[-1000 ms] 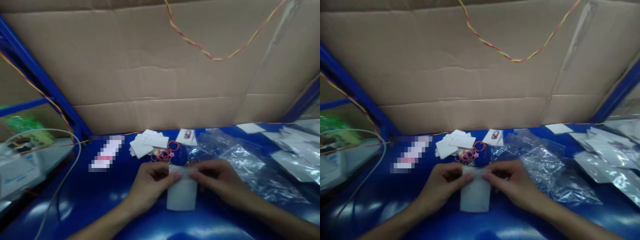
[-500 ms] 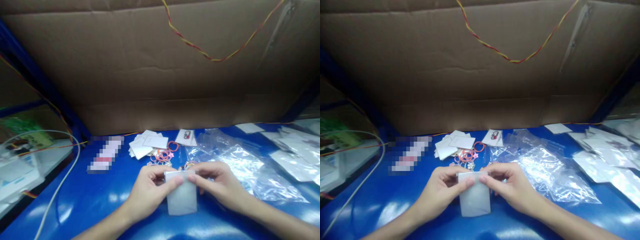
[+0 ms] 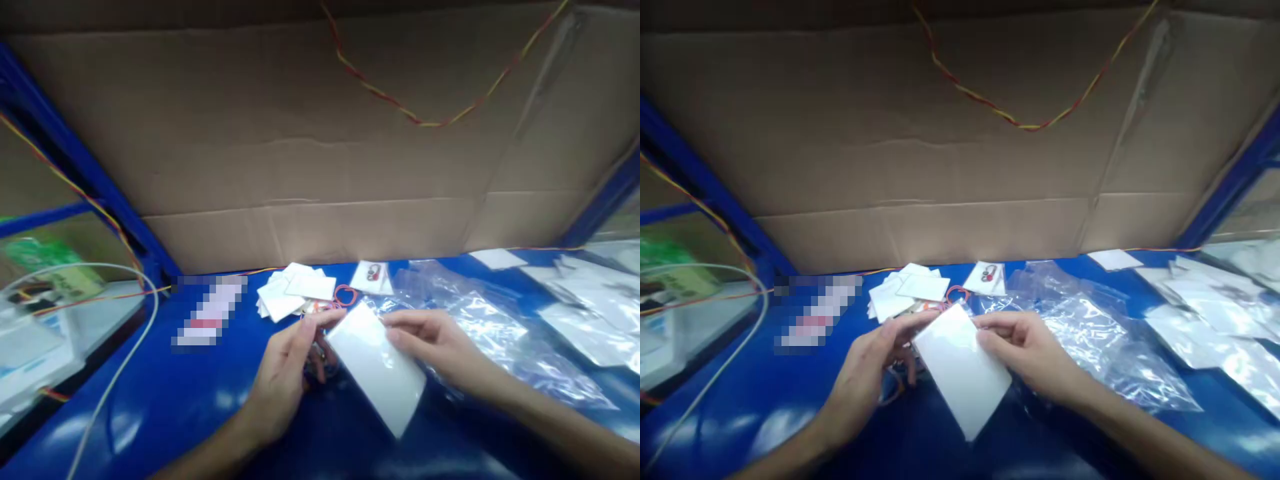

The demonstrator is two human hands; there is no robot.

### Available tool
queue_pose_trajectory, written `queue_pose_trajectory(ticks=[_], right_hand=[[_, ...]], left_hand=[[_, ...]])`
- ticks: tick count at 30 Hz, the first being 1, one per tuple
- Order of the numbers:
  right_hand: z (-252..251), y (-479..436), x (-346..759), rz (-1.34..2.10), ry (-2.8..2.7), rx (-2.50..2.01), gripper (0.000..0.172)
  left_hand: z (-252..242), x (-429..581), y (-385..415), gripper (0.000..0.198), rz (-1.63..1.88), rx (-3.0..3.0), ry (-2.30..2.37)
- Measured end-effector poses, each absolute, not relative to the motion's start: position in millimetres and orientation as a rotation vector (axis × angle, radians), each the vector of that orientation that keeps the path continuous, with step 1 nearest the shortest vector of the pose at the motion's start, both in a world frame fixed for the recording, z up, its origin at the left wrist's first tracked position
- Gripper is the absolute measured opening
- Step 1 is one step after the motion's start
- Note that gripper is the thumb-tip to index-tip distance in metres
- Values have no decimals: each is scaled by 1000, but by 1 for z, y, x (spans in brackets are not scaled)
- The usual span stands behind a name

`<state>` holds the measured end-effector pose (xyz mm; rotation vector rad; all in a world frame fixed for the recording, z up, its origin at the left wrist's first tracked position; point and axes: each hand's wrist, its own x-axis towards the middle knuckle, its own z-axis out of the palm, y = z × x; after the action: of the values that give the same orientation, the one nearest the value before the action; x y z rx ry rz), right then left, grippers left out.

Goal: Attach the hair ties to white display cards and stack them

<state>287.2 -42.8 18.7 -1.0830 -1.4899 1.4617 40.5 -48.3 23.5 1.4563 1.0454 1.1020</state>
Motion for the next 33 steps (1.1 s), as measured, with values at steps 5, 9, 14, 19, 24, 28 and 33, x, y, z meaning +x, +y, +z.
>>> queue_pose_trajectory(ticks=[5, 9, 14, 19, 24, 28, 33], right_hand=[[23, -37, 299, 1603, -1660, -1124, 15], [21, -29, 297, 1453, -1378, -1191, 39], [16, -24, 293, 1319, -1246, -1134, 66], [25, -51, 280, 1078, -1879, -1009, 19], [38, -80, 268, 1012, -2468, -602, 16], [14, -89, 258, 1023, -2506, -782, 31], [-18, -87, 250, 776, -2687, -707, 29]], left_hand=[[23, 39, -47, 46, 1231, 1508, 1096], [20, 36, -41, 38, 1299, 1538, 1106], [24, 33, -44, 30, 1259, 1633, 1117], [24, 34, -47, 34, 1221, 1672, 1133], [22, 36, -43, 34, 1247, 1634, 1151], [20, 36, -40, 32, 1255, 1617, 1147], [19, 36, -41, 31, 1242, 1613, 1153]])
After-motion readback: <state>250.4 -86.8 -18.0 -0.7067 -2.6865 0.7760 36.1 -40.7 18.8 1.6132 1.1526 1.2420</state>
